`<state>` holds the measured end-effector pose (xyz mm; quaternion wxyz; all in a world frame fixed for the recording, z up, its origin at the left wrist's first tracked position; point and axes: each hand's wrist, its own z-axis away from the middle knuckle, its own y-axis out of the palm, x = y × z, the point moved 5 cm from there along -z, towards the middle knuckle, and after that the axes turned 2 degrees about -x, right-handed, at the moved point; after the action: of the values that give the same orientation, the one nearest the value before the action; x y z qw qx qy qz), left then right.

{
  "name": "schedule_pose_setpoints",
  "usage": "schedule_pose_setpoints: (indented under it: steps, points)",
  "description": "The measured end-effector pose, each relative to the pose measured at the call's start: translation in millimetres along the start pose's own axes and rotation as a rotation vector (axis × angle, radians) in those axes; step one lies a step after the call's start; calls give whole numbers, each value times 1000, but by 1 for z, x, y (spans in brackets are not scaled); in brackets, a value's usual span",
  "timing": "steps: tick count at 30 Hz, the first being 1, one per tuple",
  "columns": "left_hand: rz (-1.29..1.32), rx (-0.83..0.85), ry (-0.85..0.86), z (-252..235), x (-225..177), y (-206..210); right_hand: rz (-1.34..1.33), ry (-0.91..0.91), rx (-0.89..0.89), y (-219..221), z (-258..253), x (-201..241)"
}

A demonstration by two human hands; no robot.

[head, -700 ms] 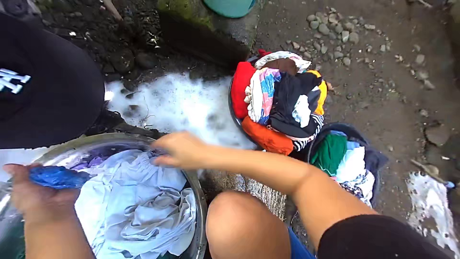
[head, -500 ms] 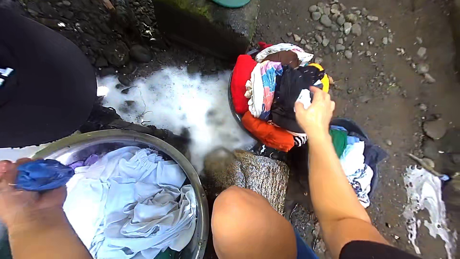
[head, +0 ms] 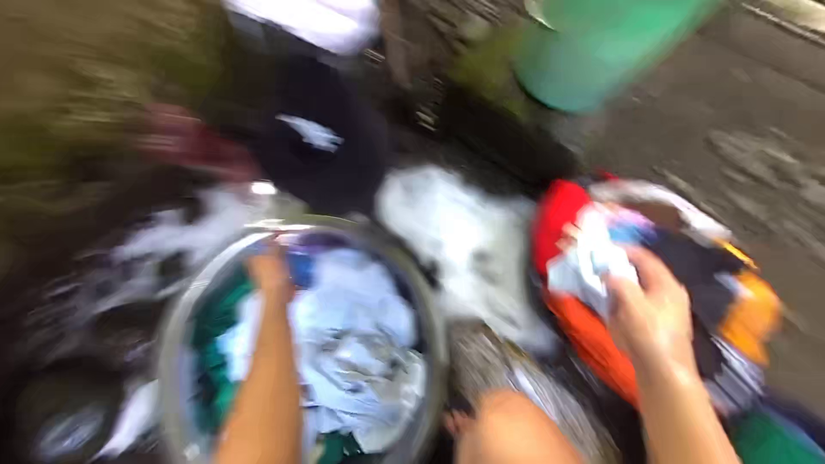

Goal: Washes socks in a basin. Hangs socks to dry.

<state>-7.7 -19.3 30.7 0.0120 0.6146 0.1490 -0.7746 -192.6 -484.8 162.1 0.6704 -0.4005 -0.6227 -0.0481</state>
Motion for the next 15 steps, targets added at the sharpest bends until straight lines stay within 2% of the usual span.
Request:
schedule_pose_setpoints:
  steps: [2,4,6,8,10,13,15]
  points:
    - [-93,-15,15,13,-15,3,-143,-85,371,89,18,60]
    - [11,52,-113,26,-48,4,-288,-70,706,172,41,109]
    - [100,139,-237,35,-64,-2,-321,-39,880,250,56,141]
    - [97,203,-322,40,-70,-19,-248,36,971,309,60,170]
    - [80,201,-388,43,-76,-37,-227,127,975,349,59,193]
    - [82,162,-402,41,-83,-51,-334,193,912,381,66,211]
    - [143,124,-361,37,-82,-48,-382,163,861,381,69,212]
